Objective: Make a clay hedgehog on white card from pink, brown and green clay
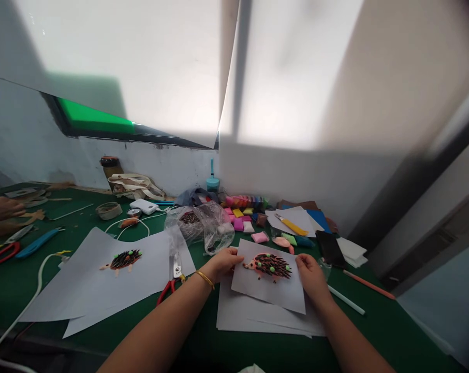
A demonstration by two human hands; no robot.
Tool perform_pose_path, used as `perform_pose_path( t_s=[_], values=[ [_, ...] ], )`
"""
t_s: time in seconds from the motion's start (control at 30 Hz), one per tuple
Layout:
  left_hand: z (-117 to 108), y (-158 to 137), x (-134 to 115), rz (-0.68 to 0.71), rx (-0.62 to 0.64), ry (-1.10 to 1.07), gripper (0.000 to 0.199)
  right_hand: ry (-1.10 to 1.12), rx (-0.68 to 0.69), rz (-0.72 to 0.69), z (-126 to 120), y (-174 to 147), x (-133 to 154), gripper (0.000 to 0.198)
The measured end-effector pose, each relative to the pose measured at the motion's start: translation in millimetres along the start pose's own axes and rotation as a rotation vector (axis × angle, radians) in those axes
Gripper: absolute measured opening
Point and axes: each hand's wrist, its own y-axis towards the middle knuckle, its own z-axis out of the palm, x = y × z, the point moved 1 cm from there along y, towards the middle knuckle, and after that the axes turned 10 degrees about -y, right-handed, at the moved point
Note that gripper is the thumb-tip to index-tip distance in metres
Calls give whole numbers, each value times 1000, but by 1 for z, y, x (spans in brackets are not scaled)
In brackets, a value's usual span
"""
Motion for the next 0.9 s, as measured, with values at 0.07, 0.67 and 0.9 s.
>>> perform_pose_path(
  t_s=[0.07,0.67,0.9],
  values=[
    [7,-4,3,-18,-2,-84,35,63,8,38,1,1,-2,32],
    [28,-58,-1,-170,66,-642,57,-25,198,-303,-14,-20,21,31],
    [15,-76,-1,-184,115,-725,57,-65,410,-492,-9,-27,35,33]
  ],
)
